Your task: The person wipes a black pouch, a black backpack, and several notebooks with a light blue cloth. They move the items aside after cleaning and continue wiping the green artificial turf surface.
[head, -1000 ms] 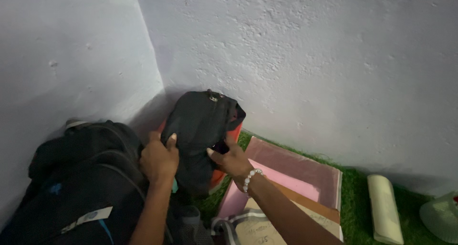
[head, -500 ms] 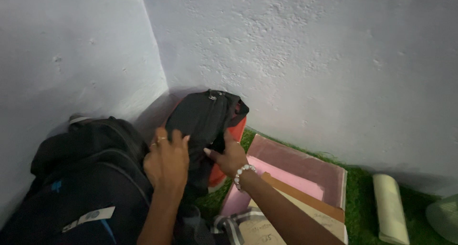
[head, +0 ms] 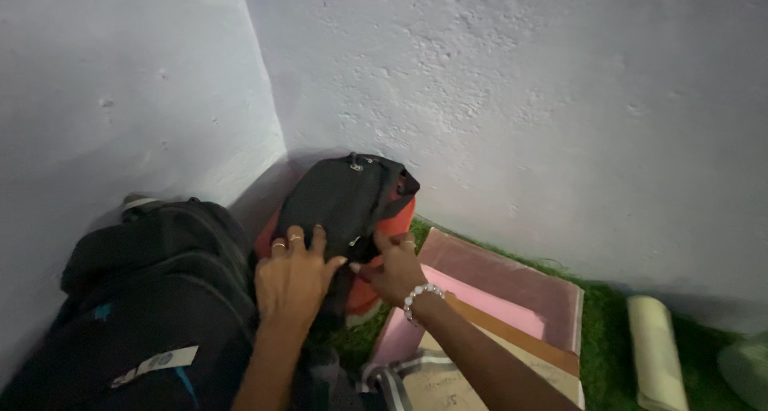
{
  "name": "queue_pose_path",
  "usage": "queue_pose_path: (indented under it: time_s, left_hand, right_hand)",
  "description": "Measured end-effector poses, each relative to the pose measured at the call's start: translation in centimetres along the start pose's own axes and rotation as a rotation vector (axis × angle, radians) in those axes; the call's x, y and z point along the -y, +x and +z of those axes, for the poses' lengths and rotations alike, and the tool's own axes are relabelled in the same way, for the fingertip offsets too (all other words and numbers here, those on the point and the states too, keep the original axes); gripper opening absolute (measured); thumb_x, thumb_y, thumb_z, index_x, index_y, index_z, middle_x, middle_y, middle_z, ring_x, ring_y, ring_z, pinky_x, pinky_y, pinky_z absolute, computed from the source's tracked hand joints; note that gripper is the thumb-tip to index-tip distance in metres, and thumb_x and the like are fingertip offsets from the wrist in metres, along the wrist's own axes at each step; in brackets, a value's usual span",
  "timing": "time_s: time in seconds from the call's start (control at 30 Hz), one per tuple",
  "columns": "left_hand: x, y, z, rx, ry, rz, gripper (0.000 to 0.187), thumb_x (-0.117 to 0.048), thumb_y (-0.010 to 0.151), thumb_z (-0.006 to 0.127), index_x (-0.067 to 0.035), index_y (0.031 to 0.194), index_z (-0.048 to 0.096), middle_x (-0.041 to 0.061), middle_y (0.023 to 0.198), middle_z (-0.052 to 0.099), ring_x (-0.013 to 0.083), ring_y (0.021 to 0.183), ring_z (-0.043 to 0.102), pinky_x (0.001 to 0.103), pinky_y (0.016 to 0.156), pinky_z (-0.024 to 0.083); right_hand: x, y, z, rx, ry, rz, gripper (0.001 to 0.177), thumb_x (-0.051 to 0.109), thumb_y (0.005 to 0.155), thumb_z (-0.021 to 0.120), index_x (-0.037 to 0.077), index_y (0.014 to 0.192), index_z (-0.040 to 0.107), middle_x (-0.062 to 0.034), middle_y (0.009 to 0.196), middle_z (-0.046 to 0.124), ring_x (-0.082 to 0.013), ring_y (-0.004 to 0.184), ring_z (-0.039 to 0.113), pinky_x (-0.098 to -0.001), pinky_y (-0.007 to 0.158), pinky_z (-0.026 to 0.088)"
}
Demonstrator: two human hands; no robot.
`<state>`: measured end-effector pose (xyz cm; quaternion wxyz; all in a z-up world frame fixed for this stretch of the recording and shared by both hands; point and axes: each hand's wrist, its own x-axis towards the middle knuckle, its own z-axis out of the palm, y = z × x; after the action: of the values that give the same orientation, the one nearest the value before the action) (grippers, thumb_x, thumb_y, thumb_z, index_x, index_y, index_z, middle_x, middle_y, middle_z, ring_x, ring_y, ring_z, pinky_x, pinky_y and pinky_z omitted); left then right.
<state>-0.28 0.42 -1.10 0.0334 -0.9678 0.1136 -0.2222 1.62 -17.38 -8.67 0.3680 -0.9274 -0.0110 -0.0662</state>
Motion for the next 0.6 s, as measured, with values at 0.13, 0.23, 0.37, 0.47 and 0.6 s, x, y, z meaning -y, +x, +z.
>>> queue_pose_path:
  time_s: [0.13, 0.23, 0.37, 0.47, 0.6]
  left_hand:
    - [0.1, 0.1, 0.5, 0.033, 0.024, -0.097, 0.061, -0.059, 0.083, 0.068, -0.016, 0.126, 0.067, 0.009, 0.107, 0.069, 0.0274, 0.094, 0.071, 0.038, 0.065, 0.06]
    - [0.3, 0.0, 0.3, 0.044, -0.012, -0.108, 0.061, -0.059, 0.082, 0.069, -0.017, 0.124, 0.068, 0.009, 0.101, 0.07, 0.0271, 0.09, 0.072, 0.038, 0.062, 0.06]
    - [0.5, -0.7, -0.4, -0.127, -0.158, -0.151, 0.051, -0.057, 0.078, 0.075, -0.012, 0.102, 0.073, 0.009, 0.097, 0.072, 0.0274, 0.085, 0.073, 0.038, 0.063, 0.059]
    - [0.7, -1.5, -1.3, -0.432, -0.306, -0.14, 0.037, -0.044, 0.077, 0.082, -0.01, 0.092, 0.074, 0.01, 0.091, 0.073, 0.0285, 0.078, 0.073, 0.038, 0.062, 0.058]
    - [0.7, -2.5, -2.7, -0.645, -0.442, -0.19, 0.021, -0.025, 0.082, 0.086, -0.009, 0.085, 0.073, 0.008, 0.083, 0.071, 0.0259, 0.07, 0.07, 0.035, 0.059, 0.054]
  right_hand:
    - [1.6, -1.2, -0.5, 0.1, 0.175, 0.127, 0.083, 0.029, 0.081, 0.079, 0.011, 0.151, 0.041, -0.0248, 0.143, 0.037, -0.0338, 0.108, 0.071, -0.0384, 0.092, 0.06]
    - [1.2, -2.1, 0.2, 0.06, 0.162, 0.051, 0.081, 0.027, 0.084, 0.081, 0.007, 0.151, 0.041, -0.0239, 0.142, 0.039, -0.0309, 0.107, 0.071, -0.0375, 0.09, 0.06]
    - [0.4, -2.7, 0.9, 0.027, 0.191, 0.026, 0.077, 0.024, 0.083, 0.081, 0.004, 0.148, 0.044, -0.0238, 0.141, 0.042, -0.0308, 0.106, 0.071, -0.0377, 0.088, 0.062]
    - [0.1, -3.1, 0.8, 0.037, 0.2, 0.073, 0.074, 0.025, 0.084, 0.077, 0.004, 0.148, 0.045, -0.0248, 0.144, 0.041, -0.0302, 0.102, 0.075, -0.0364, 0.087, 0.063]
    - [0.0, -3.8, 0.1, -0.059, 0.063, -0.088, 0.069, 0.027, 0.086, 0.082, 0.0, 0.143, 0.052, -0.0315, 0.129, 0.056, -0.0329, 0.094, 0.076, -0.0397, 0.087, 0.058]
